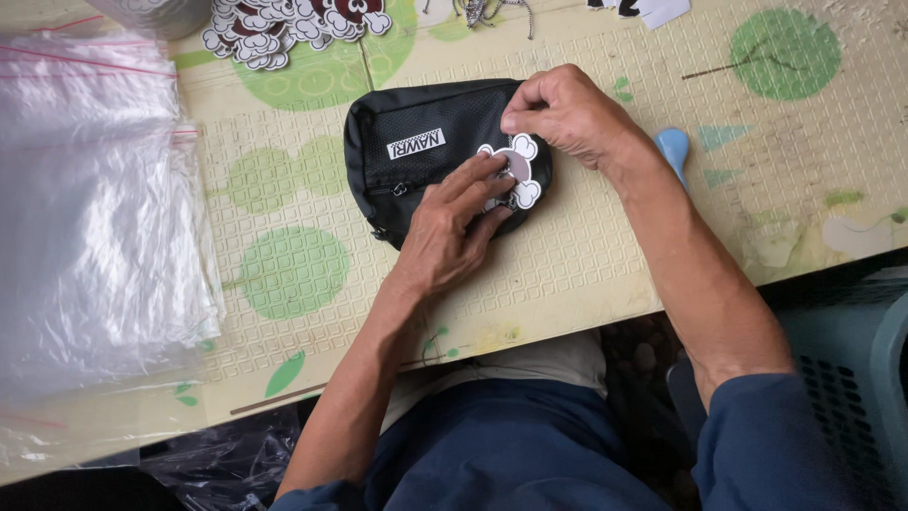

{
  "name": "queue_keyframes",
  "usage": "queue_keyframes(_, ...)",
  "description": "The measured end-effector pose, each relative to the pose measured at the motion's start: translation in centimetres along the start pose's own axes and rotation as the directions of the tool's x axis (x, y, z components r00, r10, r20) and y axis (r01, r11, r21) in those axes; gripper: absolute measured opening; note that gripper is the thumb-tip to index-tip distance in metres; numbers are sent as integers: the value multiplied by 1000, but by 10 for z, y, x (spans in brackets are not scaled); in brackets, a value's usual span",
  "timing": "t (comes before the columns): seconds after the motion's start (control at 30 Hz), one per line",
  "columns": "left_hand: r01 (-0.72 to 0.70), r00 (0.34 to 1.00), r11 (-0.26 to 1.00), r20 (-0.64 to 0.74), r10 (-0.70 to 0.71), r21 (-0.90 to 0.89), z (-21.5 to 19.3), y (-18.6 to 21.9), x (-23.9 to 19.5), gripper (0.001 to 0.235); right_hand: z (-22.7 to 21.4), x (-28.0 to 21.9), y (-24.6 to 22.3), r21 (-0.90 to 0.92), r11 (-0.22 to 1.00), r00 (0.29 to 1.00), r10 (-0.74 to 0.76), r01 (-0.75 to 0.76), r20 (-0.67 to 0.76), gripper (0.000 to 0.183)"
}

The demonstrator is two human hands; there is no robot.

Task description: The person attaches a metal chain to a small black pouch and then adds a cartoon bear-shaped charm to the chain. After assembling the keychain, the person places the pouch into a clear plastic zip-lock bag and seals it.

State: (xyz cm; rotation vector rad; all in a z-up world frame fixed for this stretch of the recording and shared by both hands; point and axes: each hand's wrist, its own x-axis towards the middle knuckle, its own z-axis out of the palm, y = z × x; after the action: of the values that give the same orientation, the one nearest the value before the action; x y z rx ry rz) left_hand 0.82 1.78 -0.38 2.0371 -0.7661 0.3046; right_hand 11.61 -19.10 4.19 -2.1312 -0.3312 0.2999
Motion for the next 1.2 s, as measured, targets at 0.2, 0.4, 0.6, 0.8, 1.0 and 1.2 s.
queue_keyframes(0.2,-66,998,994,-13,67,84,2,0,-1,28,-5,5,-25,-232,971,998,55,-51,9,8)
queue_keyframes(0.4,-92,994,975,-45,103,200,4,2,1,25,31,16,-7,-465,880,995,-89,98,42,19)
queue_keyframes(0.6,-101,994,944,-9,109,314,1,9,3,31,41,18,23,-421,870,947,-313,258,-68,11)
queue_keyframes(0.8,-96,995,915,15,98,391,4,10,3,44,48,6,10,-343,871,866,-442,352,-232,9)
queue_keyframes(1.0,-67,998,904,22,64,422,7,10,4,46,56,4,10,-610,791,914,-276,41,-298,37)
queue_keyframes(1.2,-97,995,872,61,77,481,6,12,5,51,49,5,8,-611,782,931,-304,123,-201,37)
